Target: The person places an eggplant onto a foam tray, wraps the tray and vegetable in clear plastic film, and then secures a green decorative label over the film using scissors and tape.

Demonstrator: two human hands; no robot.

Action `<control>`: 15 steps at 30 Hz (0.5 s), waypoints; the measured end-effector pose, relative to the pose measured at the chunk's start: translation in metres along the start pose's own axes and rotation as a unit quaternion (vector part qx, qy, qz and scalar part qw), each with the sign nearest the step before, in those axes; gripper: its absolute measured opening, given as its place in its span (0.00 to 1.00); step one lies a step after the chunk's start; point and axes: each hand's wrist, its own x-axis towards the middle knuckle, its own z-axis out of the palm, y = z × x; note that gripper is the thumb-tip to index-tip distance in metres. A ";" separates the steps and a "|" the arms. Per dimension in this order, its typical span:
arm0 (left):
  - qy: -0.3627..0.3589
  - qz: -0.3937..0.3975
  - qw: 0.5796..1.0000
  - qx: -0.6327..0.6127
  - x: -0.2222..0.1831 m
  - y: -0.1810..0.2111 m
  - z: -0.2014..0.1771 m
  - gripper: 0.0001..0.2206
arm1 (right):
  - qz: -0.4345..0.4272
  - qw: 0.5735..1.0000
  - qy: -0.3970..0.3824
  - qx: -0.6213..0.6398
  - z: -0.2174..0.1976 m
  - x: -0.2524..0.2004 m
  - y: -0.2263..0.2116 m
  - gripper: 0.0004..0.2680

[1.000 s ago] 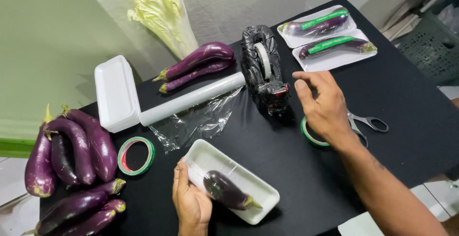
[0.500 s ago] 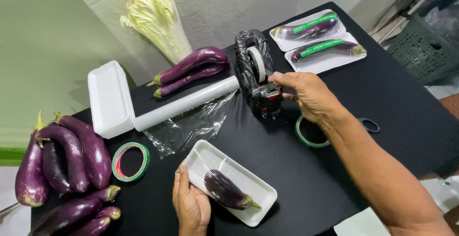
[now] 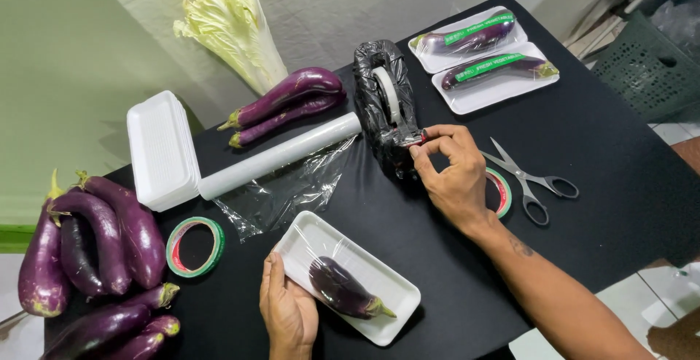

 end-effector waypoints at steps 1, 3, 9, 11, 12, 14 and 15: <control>0.000 0.000 1.000 0.001 0.000 0.000 0.000 0.18 | 0.001 1.000 0.000 0.000 0.002 0.000 0.000 0.06; 0.002 -0.002 1.000 0.002 0.001 0.000 0.000 0.17 | -0.016 1.000 0.017 -0.015 0.005 0.000 0.000 0.07; -0.024 0.009 1.000 -0.004 0.011 -0.008 -0.011 0.15 | -0.049 0.997 0.014 -0.063 0.006 0.003 0.003 0.07; -0.029 0.012 0.999 -0.007 0.011 -0.009 -0.012 0.15 | -0.053 0.996 0.016 -0.073 0.008 0.002 0.005 0.07; -0.034 0.015 0.999 -0.010 0.011 -0.009 -0.012 0.14 | -0.055 0.995 0.017 -0.084 0.008 0.002 0.006 0.07; -0.039 0.015 0.999 -0.009 0.010 -0.010 -0.013 0.14 | -0.032 0.997 0.009 -0.069 0.004 0.003 0.005 0.07; -0.041 0.015 0.999 -0.007 0.010 -0.010 -0.013 0.15 | -0.008 0.999 -0.001 -0.054 0.003 0.004 0.004 0.07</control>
